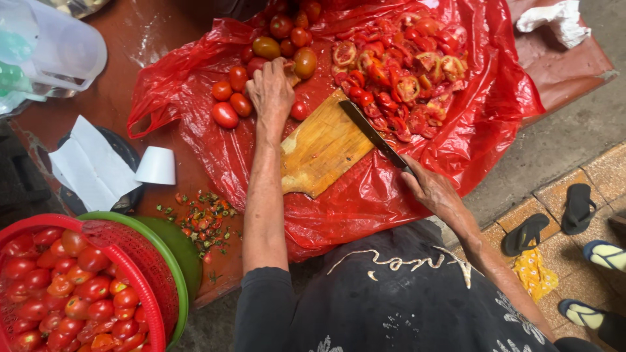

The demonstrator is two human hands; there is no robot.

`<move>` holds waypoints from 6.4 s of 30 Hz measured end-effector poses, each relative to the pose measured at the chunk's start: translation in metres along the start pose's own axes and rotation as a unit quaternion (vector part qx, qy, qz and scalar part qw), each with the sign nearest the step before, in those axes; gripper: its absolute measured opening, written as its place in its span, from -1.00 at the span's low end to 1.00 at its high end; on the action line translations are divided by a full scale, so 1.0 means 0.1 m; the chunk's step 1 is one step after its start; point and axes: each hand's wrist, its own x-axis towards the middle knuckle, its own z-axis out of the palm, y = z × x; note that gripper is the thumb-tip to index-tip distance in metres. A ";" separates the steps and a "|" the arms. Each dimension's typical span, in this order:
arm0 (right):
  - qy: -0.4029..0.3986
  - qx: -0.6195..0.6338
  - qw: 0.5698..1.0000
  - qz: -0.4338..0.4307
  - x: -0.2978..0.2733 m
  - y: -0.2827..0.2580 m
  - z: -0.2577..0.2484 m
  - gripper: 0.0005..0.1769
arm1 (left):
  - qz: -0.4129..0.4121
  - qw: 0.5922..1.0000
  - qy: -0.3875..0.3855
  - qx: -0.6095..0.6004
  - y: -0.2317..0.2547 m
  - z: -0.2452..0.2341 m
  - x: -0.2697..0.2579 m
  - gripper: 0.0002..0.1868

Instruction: The person slices tomatoes on a wooden cutting board using a knife. Sliced pieces are moved aside on a red plastic sheet. The person handles whole tomatoes from a nearby basket and continues slicing throughout the clip.

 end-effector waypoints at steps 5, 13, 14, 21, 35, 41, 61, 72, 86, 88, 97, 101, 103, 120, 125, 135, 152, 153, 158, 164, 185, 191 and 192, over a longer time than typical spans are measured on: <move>-0.005 -0.001 0.999 0.034 -0.01 0.03 0.03 -0.41 | -0.128 0.964 -0.152 -0.179 0.22 -0.29 -0.04 -0.77; 0.127 0.029 0.988 -0.077 -0.24 -0.12 -0.02 -0.45 | -0.041 0.947 -0.217 -0.235 1.12 -0.38 -0.97 -0.86; 0.129 0.025 0.987 -0.096 -0.24 -0.14 -0.04 -0.46 | -0.068 0.947 -0.217 -0.225 1.16 -0.34 -1.00 -0.82; 0.066 -0.129 0.986 -0.077 -0.06 -0.23 0.01 -0.44 | -0.091 0.922 -0.231 -0.296 1.10 -0.48 -1.22 -0.68; 0.009 -0.187 0.981 -0.055 0.06 -0.21 -0.08 -0.43 | 0.151 0.964 -0.067 -0.207 1.05 -0.36 -1.39 -0.75; -0.032 -0.231 0.972 -0.018 -0.23 0.10 -0.27 -0.42 | 0.169 0.960 -0.075 -0.212 0.93 -0.34 -1.34 -0.71; -0.029 -0.262 0.963 -0.051 -0.41 0.23 -0.38 -0.43 | 0.169 0.946 -0.098 -0.259 1.15 -0.72 -1.30 -0.66; -0.042 -0.203 0.978 -0.009 -0.60 -0.13 -0.37 -0.42 | 0.105 0.982 -0.102 -0.117 1.26 -0.16 -1.53 -0.89; -0.064 -0.255 0.965 0.017 -0.61 0.18 -0.41 -0.48 | 0.096 0.952 -0.095 -0.275 1.17 -0.48 -1.50 -0.82; -0.062 -0.242 0.968 0.025 -0.60 0.19 -0.41 -0.49 | 0.111 0.944 -0.097 -0.294 1.16 -0.46 -1.53 -0.80; -0.046 -0.270 0.959 -0.077 -0.22 -0.02 -0.21 -0.44 | 0.116 0.950 -0.090 -0.275 1.16 -0.45 -1.50 -0.80; -0.085 -0.283 0.955 -0.019 -0.35 0.16 -0.34 -0.45 | 0.135 0.959 -0.081 -0.237 1.05 -0.38 -1.58 -0.77; -0.047 -0.272 0.961 -0.032 -0.49 0.25 -0.46 -0.46 | 0.130 0.963 -0.079 -0.223 1.01 -0.37 -1.57 -0.77; -0.059 -0.323 0.943 -0.056 -0.26 0.24 -0.34 -0.42 | 0.107 0.960 -0.061 -0.252 0.94 -0.42 -1.49 -0.78; -0.017 -0.262 0.964 -0.044 -0.47 0.22 -0.47 -0.48 | 0.091 0.968 -0.048 -0.230 0.87 -0.36 -1.62 -0.75; 0.000 -0.211 0.975 -0.074 -0.30 -0.25 -0.17 -0.43 | 0.084 0.991 -0.023 -0.103 1.19 -0.05 -1.72 -0.80; -0.067 -0.153 0.985 -0.044 -0.25 0.03 -0.29 -0.43 | 0.075 0.979 -0.029 -0.185 0.98 -0.19 -1.68 -0.52; -0.064 -0.152 0.984 -0.072 -0.17 -0.03 -0.26 -0.42 | 0.073 0.981 -0.024 -0.180 0.96 -0.17 -1.69 -0.49; -0.069 -0.198 0.972 -0.101 0.07 -0.26 -0.20 -0.43 | 0.067 0.983 -0.018 -0.167 0.91 -0.13 -1.79 -0.61; -0.109 -0.236 0.964 -0.050 -0.04 -0.16 -0.22 -0.42 | 0.047 0.989 -0.007 -0.140 1.00 -0.19 -1.79 -0.73; -0.070 -0.273 0.958 -0.057 -0.23 -0.03 -0.22 -0.40 | 0.066 0.992 -0.004 -0.103 1.13 -0.37 -1.67 -0.65; -0.065 -0.265 0.962 -0.032 -0.42 0.07 -0.50 -0.43 | 0.067 0.993 0.002 -0.098 1.14 -0.36 -1.71 -0.60; -0.031 -0.273 0.959 -0.064 -0.41 0.07 -0.54 -0.44 | 0.067 0.993 0.003 -0.101 1.14 -0.35 -1.71 -0.59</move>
